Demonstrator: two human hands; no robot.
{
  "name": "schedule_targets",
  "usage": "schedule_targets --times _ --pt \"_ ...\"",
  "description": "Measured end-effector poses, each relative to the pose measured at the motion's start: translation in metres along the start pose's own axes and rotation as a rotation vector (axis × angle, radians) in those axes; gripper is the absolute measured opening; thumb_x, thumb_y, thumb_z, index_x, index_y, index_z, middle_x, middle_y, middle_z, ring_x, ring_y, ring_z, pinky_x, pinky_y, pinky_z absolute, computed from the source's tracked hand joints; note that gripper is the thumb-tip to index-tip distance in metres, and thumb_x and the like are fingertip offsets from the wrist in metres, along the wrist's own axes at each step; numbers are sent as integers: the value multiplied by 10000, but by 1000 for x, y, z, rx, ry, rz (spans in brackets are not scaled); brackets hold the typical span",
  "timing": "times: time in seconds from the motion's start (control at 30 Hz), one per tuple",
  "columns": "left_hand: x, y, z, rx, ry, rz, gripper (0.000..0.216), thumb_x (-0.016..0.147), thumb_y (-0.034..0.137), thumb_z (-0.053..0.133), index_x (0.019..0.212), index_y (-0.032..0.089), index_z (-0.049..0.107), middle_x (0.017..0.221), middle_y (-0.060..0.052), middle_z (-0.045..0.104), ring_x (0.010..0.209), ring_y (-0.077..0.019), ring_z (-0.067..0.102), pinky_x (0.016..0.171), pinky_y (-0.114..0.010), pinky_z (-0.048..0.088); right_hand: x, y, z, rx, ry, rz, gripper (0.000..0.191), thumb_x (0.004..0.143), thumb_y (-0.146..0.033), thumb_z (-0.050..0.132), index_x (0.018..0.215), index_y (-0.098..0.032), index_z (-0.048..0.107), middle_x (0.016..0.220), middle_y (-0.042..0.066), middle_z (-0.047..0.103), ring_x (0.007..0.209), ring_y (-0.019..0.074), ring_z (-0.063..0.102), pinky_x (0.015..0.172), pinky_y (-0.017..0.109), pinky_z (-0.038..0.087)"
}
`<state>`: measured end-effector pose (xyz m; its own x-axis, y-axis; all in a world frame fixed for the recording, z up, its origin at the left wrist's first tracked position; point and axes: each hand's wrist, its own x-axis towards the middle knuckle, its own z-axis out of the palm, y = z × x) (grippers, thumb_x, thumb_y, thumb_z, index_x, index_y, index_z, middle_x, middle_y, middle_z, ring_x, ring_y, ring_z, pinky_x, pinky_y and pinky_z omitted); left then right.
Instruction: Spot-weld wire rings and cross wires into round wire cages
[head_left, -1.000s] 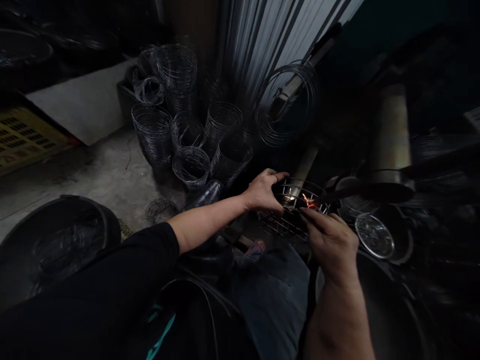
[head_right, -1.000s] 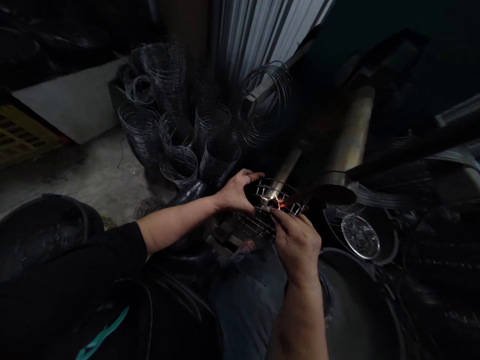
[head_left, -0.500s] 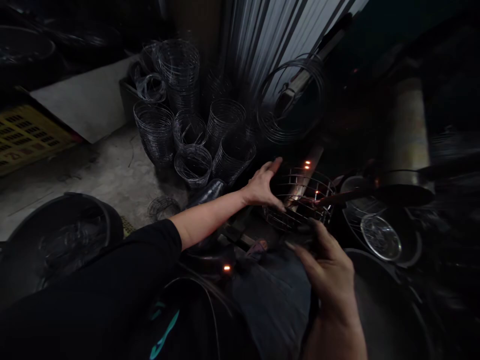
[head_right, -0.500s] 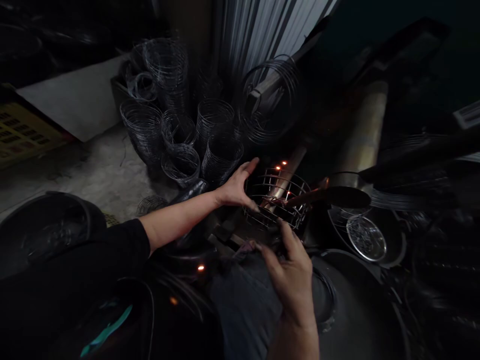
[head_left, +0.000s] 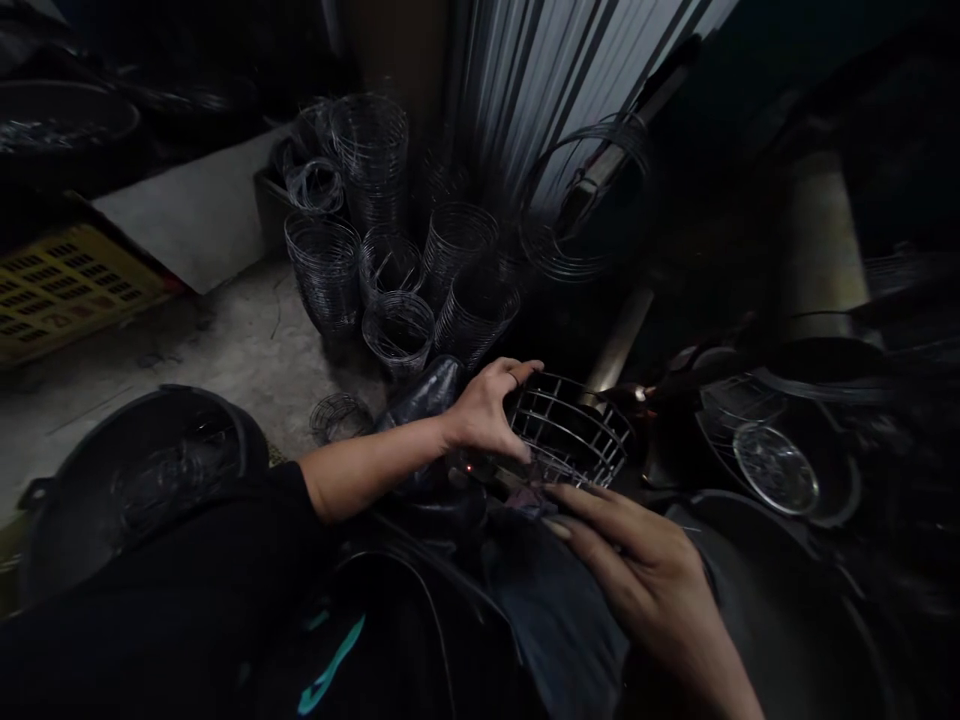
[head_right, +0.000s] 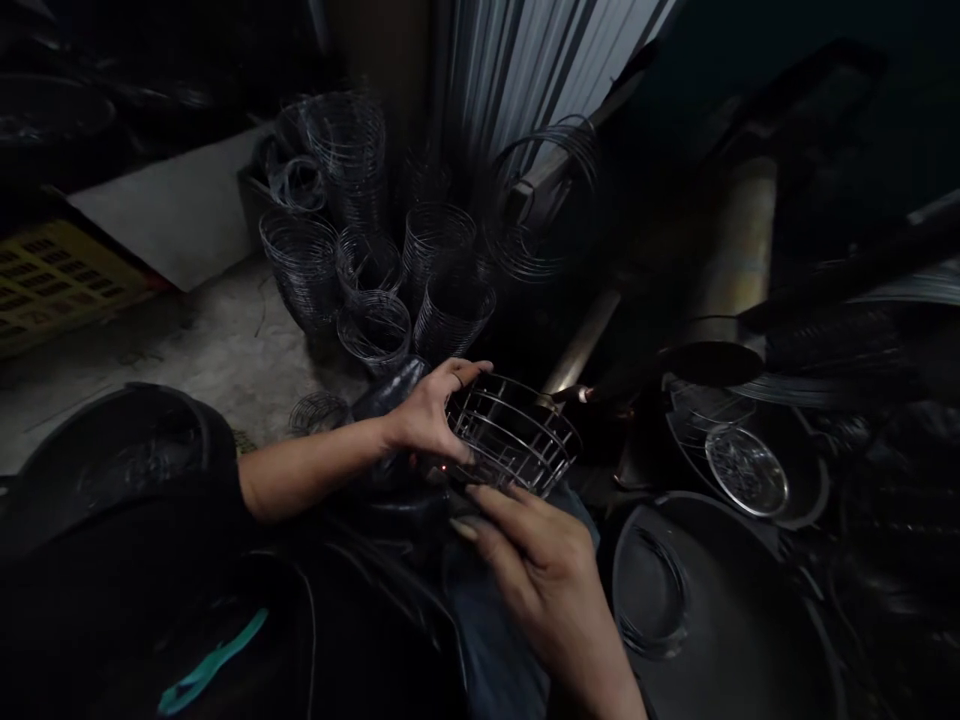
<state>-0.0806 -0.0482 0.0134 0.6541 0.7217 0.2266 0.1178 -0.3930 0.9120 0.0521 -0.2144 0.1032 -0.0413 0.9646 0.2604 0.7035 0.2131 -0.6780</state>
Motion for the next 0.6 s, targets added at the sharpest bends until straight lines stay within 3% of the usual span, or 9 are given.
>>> schedule_targets --times 0.13,0.33,0.6 --pt "-13 17 11 144 -52 32 1097 382 421 854 1386 192 475 1281 -135 483 1204 -339 497 1036 -523 420 2 23 4 -126 15 140 270 920 -369 539 911 -211 758 831 58 751 723 194 718 608 252 572" --pt "-9 25 20 178 -72 33 1100 388 447 837 1387 159 476 1295 -167 483 1218 -346 493 1029 -529 421 -12 41 10 -714 -32 -35 308 890 -210 481 1079 -139 714 901 108 740 784 252 692 688 352 545" --pt "11 23 29 150 -60 26 1074 405 414 819 1391 171 471 1296 -156 475 1224 -344 492 1034 -529 423 -7 56 5 -600 168 -190 244 932 -164 472 990 -185 708 788 38 727 688 164 661 737 293 533"
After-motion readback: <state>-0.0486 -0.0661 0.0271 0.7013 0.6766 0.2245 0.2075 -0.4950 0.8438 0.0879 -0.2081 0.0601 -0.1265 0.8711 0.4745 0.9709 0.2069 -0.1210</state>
